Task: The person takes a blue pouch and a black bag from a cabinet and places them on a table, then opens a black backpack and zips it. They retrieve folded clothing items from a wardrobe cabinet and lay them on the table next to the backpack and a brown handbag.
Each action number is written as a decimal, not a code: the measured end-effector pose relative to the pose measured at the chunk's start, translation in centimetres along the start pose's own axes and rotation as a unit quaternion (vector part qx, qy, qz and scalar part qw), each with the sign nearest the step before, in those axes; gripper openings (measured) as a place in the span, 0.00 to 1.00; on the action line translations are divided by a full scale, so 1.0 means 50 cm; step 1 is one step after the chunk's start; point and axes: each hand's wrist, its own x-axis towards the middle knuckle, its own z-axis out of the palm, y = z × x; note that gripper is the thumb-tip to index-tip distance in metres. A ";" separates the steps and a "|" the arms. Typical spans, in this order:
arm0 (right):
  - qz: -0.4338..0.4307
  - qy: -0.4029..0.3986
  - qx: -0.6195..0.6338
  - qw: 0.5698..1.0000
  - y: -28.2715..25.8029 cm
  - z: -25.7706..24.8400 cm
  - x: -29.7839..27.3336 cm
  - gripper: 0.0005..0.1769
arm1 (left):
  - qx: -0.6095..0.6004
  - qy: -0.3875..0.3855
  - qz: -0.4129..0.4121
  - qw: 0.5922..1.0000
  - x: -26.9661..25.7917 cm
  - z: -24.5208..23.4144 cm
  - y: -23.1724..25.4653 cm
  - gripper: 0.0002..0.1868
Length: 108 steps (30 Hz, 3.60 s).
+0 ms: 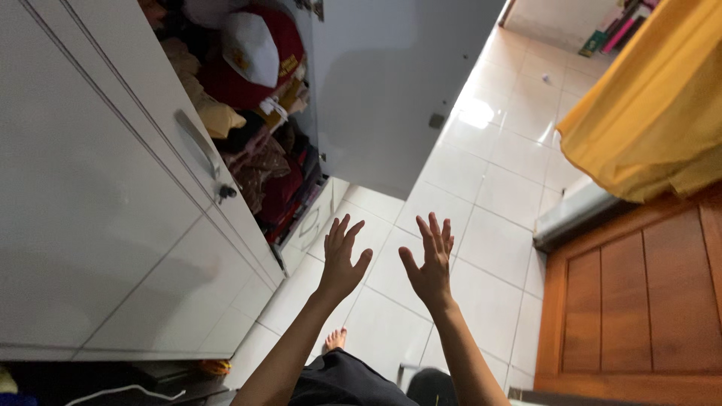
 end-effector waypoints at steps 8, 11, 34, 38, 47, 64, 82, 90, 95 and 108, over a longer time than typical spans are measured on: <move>-0.052 0.010 0.036 0.998 0.005 0.098 0.198 0.37 | 0.021 0.036 0.037 0.998 0.181 -0.059 -0.048 0.33; -0.072 0.004 0.050 0.996 -0.002 0.140 0.262 0.37 | 0.025 0.037 0.019 0.999 0.234 -0.084 -0.057 0.34; -0.311 -0.068 0.212 0.924 -0.035 0.352 0.767 0.36 | 0.143 0.275 0.047 0.949 0.584 -0.273 -0.055 0.34; -0.343 -0.067 0.267 0.898 -0.049 0.354 0.872 0.36 | 0.179 0.311 0.055 0.932 0.653 -0.304 -0.019 0.34; -0.379 -0.007 0.344 0.859 -0.139 0.333 1.082 0.35 | 0.295 0.330 0.087 0.893 0.752 -0.405 0.083 0.34; -0.452 0.139 0.443 0.762 -0.454 0.204 1.374 0.31 | 0.552 0.452 0.159 0.682 0.895 -0.842 0.289 0.35; -0.560 0.074 0.312 0.763 -0.908 0.160 1.635 0.35 | 0.650 0.441 -0.095 0.612 0.998 -1.149 0.325 0.43; -0.554 -0.168 0.121 0.806 -1.049 0.175 1.664 0.51 | 0.730 0.456 0.019 0.509 1.020 -1.134 0.260 0.28; -0.484 -0.228 0.021 0.845 -1.068 0.203 1.688 0.56 | 0.743 0.442 0.009 0.503 1.027 -1.145 0.244 0.27; -0.488 -0.042 0.016 0.872 -1.130 0.278 1.733 0.26 | 0.720 0.436 -0.032 0.539 1.006 -1.125 0.257 0.33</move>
